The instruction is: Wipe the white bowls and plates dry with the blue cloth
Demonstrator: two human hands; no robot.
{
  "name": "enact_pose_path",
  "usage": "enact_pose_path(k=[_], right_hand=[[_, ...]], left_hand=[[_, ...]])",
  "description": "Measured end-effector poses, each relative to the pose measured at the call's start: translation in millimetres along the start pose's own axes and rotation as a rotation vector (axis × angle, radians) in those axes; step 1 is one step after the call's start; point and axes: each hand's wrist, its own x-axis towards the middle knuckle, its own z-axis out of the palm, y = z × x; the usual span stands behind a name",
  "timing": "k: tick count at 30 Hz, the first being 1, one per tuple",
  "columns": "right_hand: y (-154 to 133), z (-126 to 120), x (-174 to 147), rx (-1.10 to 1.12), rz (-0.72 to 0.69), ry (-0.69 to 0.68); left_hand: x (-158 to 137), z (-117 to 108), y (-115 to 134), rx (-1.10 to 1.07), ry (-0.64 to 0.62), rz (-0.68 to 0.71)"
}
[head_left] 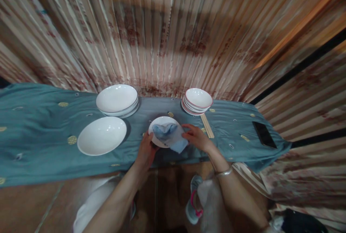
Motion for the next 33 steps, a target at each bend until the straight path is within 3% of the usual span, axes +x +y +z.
enact_pose_path(k=[2,4,8,12,17,21,27,33], right_hand=[[-1,8,7,0.223,-0.089,0.005],[-2,17,15,0.305,-0.205,0.022],[-1,30,23,-0.157,-0.411,0.092],[-6,43,22,-0.627,-0.605,-0.019],[-22,60,25,-0.960,-0.521,-0.139],[-30,61,26,-1.035,-0.442,-0.220],[-39,54,19,-0.940,-0.392,-0.332],[-38,54,15,-0.716,-0.414,-0.347]], left_hand=[[-1,2,0,-0.012,-0.003,-0.002],[-1,2,-1,-0.021,-0.005,0.011],[0,4,-1,-0.037,0.013,0.037],[2,8,1,-0.074,-0.051,0.068],[8,11,2,-0.091,0.017,0.032],[9,12,4,-0.090,0.012,-0.032],[9,16,7,-0.130,0.003,-0.054],[8,19,9,-0.172,-0.026,-0.057]])
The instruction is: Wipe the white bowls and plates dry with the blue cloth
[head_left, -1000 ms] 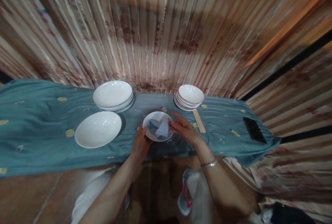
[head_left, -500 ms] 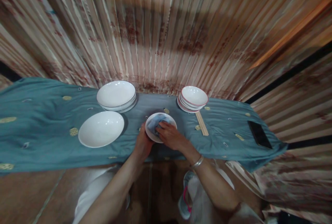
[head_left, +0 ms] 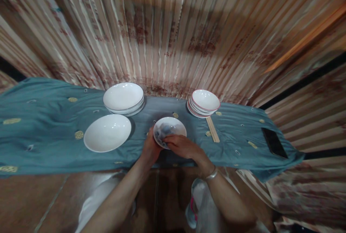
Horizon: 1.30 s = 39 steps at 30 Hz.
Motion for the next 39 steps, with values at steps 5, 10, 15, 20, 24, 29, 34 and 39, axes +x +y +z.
enact_pose_path(k=[5,10,15,20,24,29,34,39], right_hand=[[-2,14,8,0.113,-0.080,0.115],[-10,24,20,0.034,-0.060,0.191],[-15,25,36,-0.144,-0.019,0.268],[-10,25,48,-0.268,0.055,0.332],[-5,20,53,-0.338,0.154,0.323],[3,16,53,-0.385,0.234,0.357],[7,9,44,-0.477,0.323,0.361],[8,3,31,-0.482,0.397,0.338]], left_hand=[[0,-4,-1,-0.035,0.045,-0.035],[1,-6,-5,-0.087,0.112,-0.032],[-1,-2,-3,-0.105,0.074,-0.038],[-2,-1,-1,-0.088,-0.003,-0.094],[-1,-1,-1,-0.057,-0.002,-0.061],[0,-6,-3,-0.027,-0.004,-0.039],[-4,-8,-3,0.024,-0.018,0.010],[-7,-6,0,0.049,-0.015,-0.010]])
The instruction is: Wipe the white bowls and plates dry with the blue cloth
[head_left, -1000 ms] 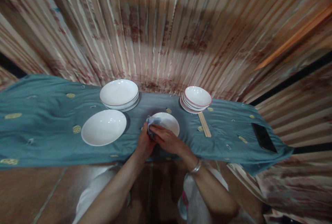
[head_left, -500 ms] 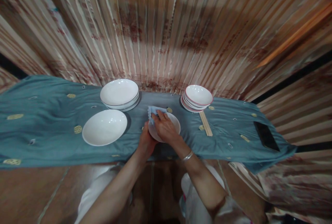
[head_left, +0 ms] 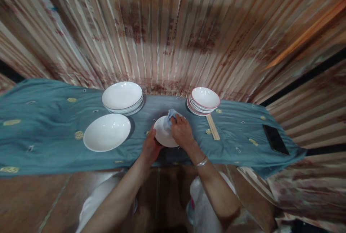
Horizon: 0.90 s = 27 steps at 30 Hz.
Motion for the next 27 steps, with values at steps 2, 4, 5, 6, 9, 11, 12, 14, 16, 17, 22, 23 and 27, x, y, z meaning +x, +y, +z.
enact_pose_path(k=[2,4,5,6,9,11,12,14,16,17,22,23,27], right_hand=[[3,1,-5,0.000,0.012,0.001],[7,3,-10,-0.002,0.005,0.019],[8,4,-13,-0.005,-0.004,0.032],[10,4,-15,-0.011,-0.016,0.045],[13,4,-23,-0.030,-0.040,0.063],[12,1,-28,-0.034,-0.042,0.038],[11,-2,-30,-0.033,-0.041,0.010],[9,-8,-34,-0.028,-0.049,-0.072],[7,-14,-37,-0.024,-0.066,-0.147],[5,-16,-38,-0.020,-0.073,-0.173],[1,-19,-38,0.031,-0.162,-0.267],[1,-18,-37,0.053,-0.189,-0.282],[-2,-14,-34,0.192,-0.257,-0.303]], left_hand=[[0,0,0,0.010,-0.001,0.008],[1,-1,-1,0.018,0.000,0.014],[1,-1,-1,0.021,0.004,0.014],[1,-1,-1,0.021,0.006,0.015],[1,0,0,0.022,0.010,0.004],[1,1,1,0.016,0.012,0.001],[1,2,1,0.011,0.014,0.002],[1,2,0,-0.001,0.016,0.009],[3,2,-1,-0.008,0.011,0.020],[3,2,-2,-0.010,0.008,0.022],[5,3,-2,-0.019,0.035,0.017],[5,3,-2,-0.017,0.035,0.020],[5,2,-2,-0.017,0.015,0.034]])
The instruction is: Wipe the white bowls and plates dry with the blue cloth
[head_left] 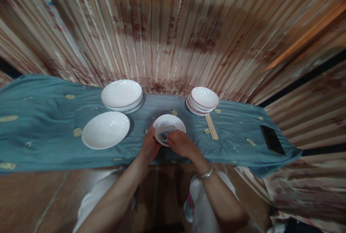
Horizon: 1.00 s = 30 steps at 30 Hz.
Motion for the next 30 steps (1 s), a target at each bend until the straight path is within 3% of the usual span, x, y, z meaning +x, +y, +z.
enact_pose_path(k=[9,16,24,30], right_hand=[[0,15,23,0.167,-0.083,0.098],[5,19,31,0.040,-0.023,0.170],[6,10,23,-0.168,0.143,0.203],[8,1,10,-0.236,0.199,0.140]], left_hand=[[4,-7,-4,0.018,-0.011,0.021],[3,-8,-4,-0.017,-0.031,-0.004],[2,-8,-5,-0.037,-0.058,-0.013],[4,-7,-6,-0.035,-0.051,-0.011]])
